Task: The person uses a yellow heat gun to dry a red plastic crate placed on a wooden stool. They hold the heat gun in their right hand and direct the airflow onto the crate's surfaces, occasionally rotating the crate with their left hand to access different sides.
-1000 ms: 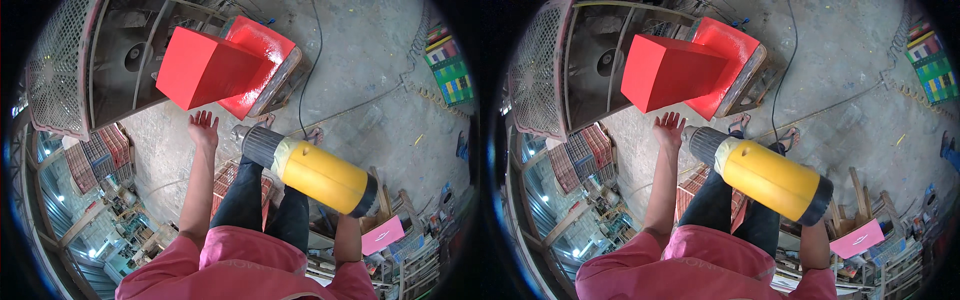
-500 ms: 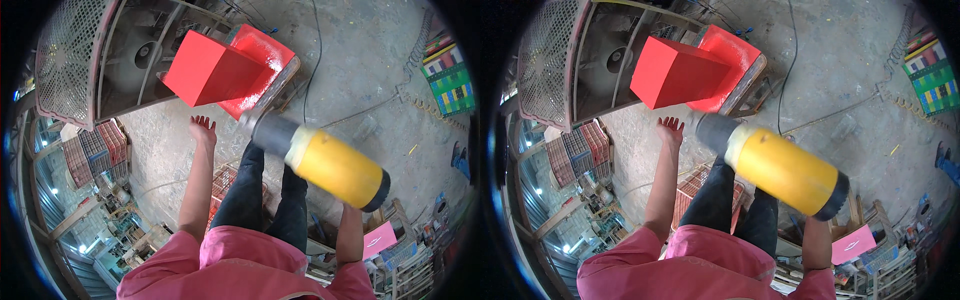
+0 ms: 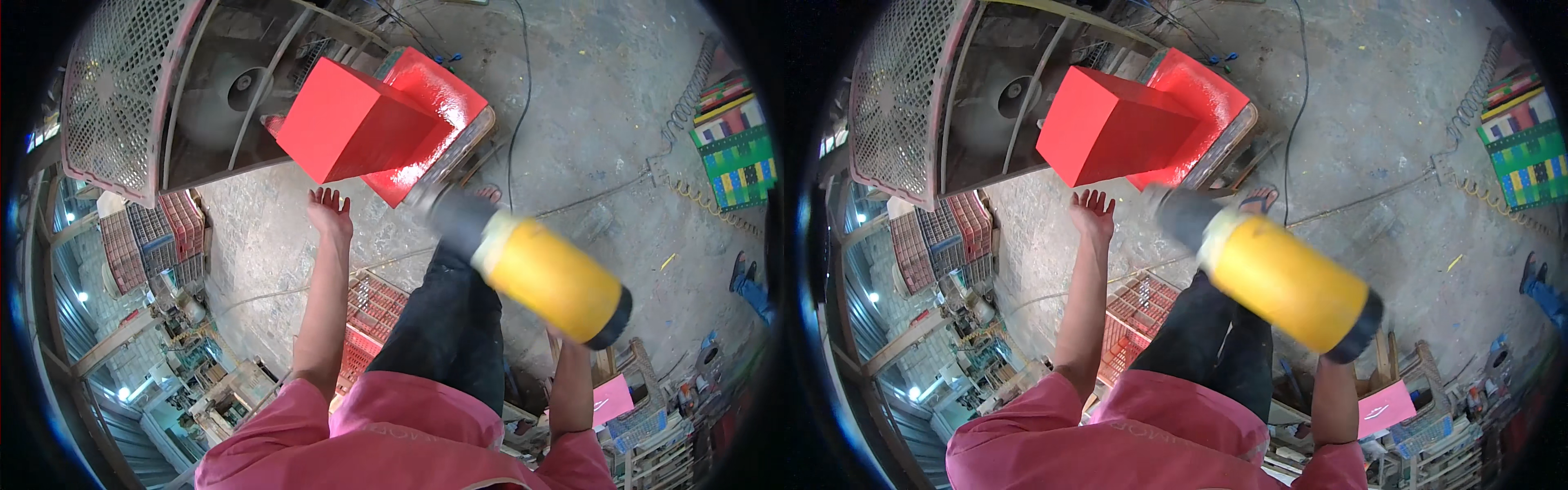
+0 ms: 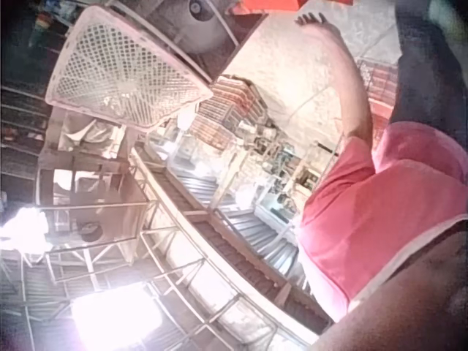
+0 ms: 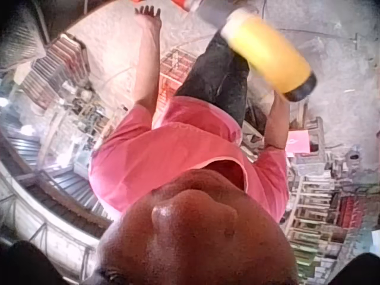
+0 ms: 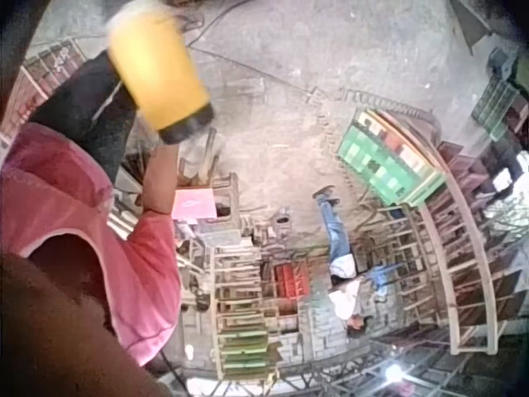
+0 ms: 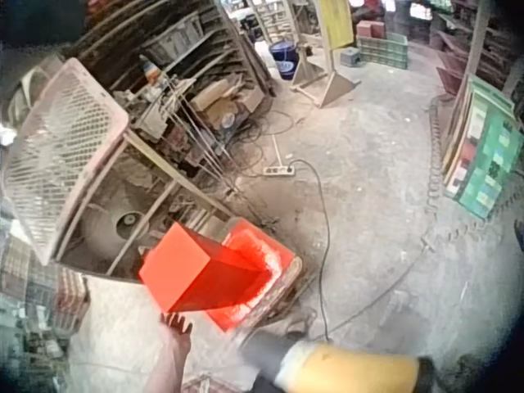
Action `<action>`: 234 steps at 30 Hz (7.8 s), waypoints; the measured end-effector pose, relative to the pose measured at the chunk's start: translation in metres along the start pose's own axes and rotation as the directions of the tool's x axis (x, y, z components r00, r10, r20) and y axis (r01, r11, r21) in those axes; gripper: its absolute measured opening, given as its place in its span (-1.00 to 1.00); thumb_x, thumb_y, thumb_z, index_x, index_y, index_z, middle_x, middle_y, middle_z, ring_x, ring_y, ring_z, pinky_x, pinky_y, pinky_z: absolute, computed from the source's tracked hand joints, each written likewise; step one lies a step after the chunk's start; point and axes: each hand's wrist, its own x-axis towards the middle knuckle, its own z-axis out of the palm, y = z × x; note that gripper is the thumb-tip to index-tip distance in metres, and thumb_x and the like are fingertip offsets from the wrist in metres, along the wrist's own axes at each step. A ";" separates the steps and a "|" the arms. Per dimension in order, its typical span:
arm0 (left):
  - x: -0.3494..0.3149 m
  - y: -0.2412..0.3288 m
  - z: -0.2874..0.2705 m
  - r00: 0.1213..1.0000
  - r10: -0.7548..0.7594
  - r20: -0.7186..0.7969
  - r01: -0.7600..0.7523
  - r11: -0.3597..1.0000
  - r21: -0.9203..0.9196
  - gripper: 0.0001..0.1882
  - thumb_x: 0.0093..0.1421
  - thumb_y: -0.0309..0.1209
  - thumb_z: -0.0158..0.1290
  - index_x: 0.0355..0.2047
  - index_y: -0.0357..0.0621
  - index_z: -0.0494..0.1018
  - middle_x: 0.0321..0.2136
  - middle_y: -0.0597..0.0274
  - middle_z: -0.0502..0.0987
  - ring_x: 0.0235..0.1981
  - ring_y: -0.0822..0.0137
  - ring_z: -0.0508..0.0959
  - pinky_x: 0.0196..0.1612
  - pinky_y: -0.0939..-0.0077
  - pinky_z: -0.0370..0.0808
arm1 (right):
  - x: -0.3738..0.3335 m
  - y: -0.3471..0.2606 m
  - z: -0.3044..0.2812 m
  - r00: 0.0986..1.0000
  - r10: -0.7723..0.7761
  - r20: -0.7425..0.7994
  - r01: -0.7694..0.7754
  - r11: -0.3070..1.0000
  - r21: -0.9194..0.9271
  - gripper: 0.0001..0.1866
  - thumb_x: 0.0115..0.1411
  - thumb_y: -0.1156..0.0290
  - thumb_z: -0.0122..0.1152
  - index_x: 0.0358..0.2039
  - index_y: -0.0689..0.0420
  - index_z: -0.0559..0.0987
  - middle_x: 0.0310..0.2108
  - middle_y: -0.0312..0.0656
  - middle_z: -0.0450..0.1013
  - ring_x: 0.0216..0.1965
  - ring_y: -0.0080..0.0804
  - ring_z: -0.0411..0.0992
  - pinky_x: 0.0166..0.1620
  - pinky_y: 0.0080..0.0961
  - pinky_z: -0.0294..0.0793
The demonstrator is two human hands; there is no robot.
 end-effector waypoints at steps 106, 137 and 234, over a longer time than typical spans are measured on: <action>0.007 0.022 0.006 0.941 -0.306 0.144 0.310 0.951 -0.006 -0.35 0.22 0.08 -0.10 0.22 0.04 0.12 0.10 0.23 0.35 0.11 0.15 0.36 0.12 0.12 0.26 | 0.388 0.071 -0.083 0.492 0.142 0.859 -0.734 0.598 0.322 -0.79 0.13 0.44 0.26 -0.21 0.19 0.55 -0.42 -0.29 0.51 -0.55 -0.65 0.38 -0.49 -0.68 0.38; 0.021 0.014 -0.009 0.909 -0.393 0.142 0.371 0.915 0.156 -0.29 0.24 0.10 -0.12 0.27 0.04 0.04 0.14 0.19 0.33 0.15 0.13 0.33 0.15 0.08 0.23 | 0.354 0.056 -0.067 0.622 0.317 0.716 -0.744 0.525 0.414 -0.82 0.12 0.45 0.26 -0.26 0.20 0.55 -0.40 -0.28 0.54 -0.48 -0.63 0.41 -0.44 -0.64 0.43; -0.279 -0.281 -0.178 0.754 -0.620 0.218 0.388 0.687 0.615 -0.51 0.26 -0.19 -0.01 0.12 -0.22 0.32 -0.13 0.12 0.52 -0.09 0.34 0.47 -0.01 0.53 0.36 | 0.106 -0.046 -0.038 0.915 0.102 0.389 -0.366 0.612 0.701 -0.67 0.15 0.55 0.13 -0.05 0.26 0.38 -0.24 -0.09 0.43 -0.43 -0.50 0.37 -0.39 -0.58 0.40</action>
